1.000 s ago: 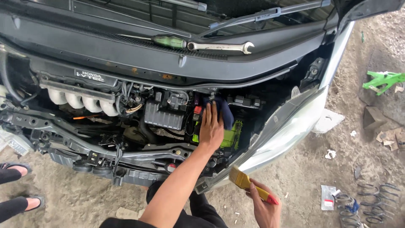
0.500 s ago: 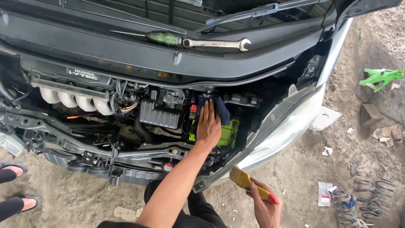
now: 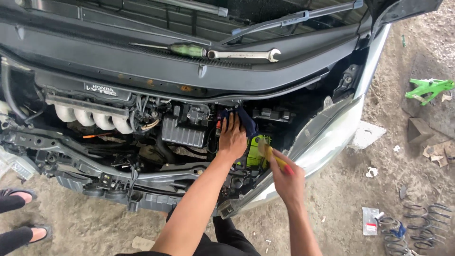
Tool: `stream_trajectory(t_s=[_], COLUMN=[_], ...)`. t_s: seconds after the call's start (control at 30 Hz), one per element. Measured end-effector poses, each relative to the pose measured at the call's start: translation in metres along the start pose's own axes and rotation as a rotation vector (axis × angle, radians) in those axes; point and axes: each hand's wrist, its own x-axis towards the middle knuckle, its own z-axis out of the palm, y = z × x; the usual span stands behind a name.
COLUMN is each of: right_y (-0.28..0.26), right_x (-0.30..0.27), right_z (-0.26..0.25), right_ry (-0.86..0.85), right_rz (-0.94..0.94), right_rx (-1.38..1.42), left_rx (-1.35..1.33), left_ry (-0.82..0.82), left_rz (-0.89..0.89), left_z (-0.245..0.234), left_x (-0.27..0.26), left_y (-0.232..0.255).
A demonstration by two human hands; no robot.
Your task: The person cleans the engine bay of a car with the hood open, using a brush to sweep dust and debris from various components while holding a cloth to catch the dirt. The person systematically brushes and wipes areas around the battery, engine block, and front frame.
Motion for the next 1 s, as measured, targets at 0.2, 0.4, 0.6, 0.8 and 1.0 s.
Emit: stream_trajectory(t_s=[0.2, 0.4, 0.6, 0.8, 1.0], right_y=[0.058, 0.049, 0.028, 0.027, 0.037], right_x=[0.033, 0.032, 0.031, 0.031, 0.007], right_z=[0.067, 0.043, 0.056, 0.036, 0.048], right_ry=[0.015, -0.099, -0.111, -0.024, -0.294], right_rz=[-0.114, -0.069, -0.105, -0.064, -0.002], right_rx=[-0.217, -0.242, -0.363, -0.218, -0.322], left_rx=[0.023, -0.069, -0.072, -0.088, -0.251], left_ry=[0.034, 0.03, 0.054, 0.052, 0.023], left_rz=[0.118, 0.133, 0.117, 0.12, 0.111], left_z=[-0.015, -0.01, -0.008, -0.02, -0.044], left_x=[-0.068, -0.124, -0.125, -0.136, -0.153], left_y=[-0.006, -0.007, -0.003, -0.005, -0.01])
